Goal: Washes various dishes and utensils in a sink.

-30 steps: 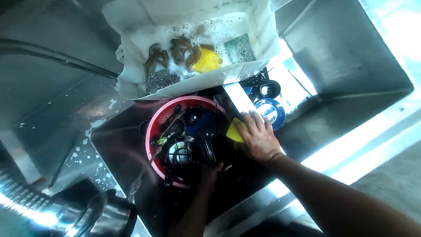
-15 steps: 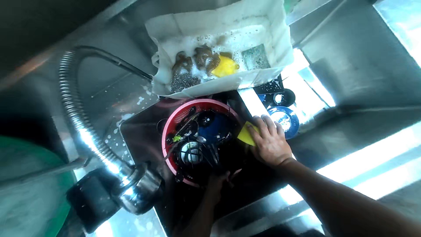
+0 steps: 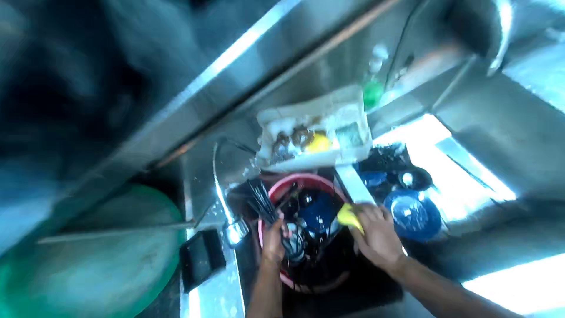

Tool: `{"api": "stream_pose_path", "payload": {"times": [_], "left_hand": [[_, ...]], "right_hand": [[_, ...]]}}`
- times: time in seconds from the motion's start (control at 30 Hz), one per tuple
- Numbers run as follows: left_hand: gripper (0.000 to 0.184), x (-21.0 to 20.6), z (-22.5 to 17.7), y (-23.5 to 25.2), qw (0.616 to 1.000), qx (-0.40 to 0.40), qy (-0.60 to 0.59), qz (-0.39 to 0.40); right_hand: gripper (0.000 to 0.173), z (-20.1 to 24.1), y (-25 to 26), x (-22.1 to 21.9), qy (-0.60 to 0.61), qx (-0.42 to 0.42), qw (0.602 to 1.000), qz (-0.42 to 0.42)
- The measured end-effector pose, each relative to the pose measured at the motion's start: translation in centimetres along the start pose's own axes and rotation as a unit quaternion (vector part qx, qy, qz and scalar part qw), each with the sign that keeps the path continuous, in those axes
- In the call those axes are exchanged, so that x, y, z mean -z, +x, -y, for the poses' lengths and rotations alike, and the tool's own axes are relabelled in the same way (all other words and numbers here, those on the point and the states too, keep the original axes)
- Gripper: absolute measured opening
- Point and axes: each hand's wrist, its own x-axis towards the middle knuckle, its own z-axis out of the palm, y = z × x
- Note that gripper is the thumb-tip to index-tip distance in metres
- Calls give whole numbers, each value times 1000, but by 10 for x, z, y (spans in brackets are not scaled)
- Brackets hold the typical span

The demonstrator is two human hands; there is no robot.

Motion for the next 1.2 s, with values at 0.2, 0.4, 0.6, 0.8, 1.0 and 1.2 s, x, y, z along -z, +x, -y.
{"api": "stream_pose_path", "payload": {"times": [0.2,0.4,0.6,0.8,1.0,1.2], "left_hand": [[26,-12,-38,-39,999,-2,42,-18],[24,-47,-44,-105,1000,3,-10,-13],[22,-76,-31,-135,998,32,16,49],[37,-122,-17,-134,988,91,-24,126],[31,-176,10,-134,954,167,24,247],[39,-236,19,-125,963,81,192,169]], "right_hand": [[38,80,138,134,181,155,963,-129],[39,51,283,140,-83,42,991,100],[31,31,302,88,-78,25,952,295],[20,68,205,177,166,77,978,103],[33,-1,102,107,282,74,957,19],[30,-48,30,87,386,85,918,-8]]}}
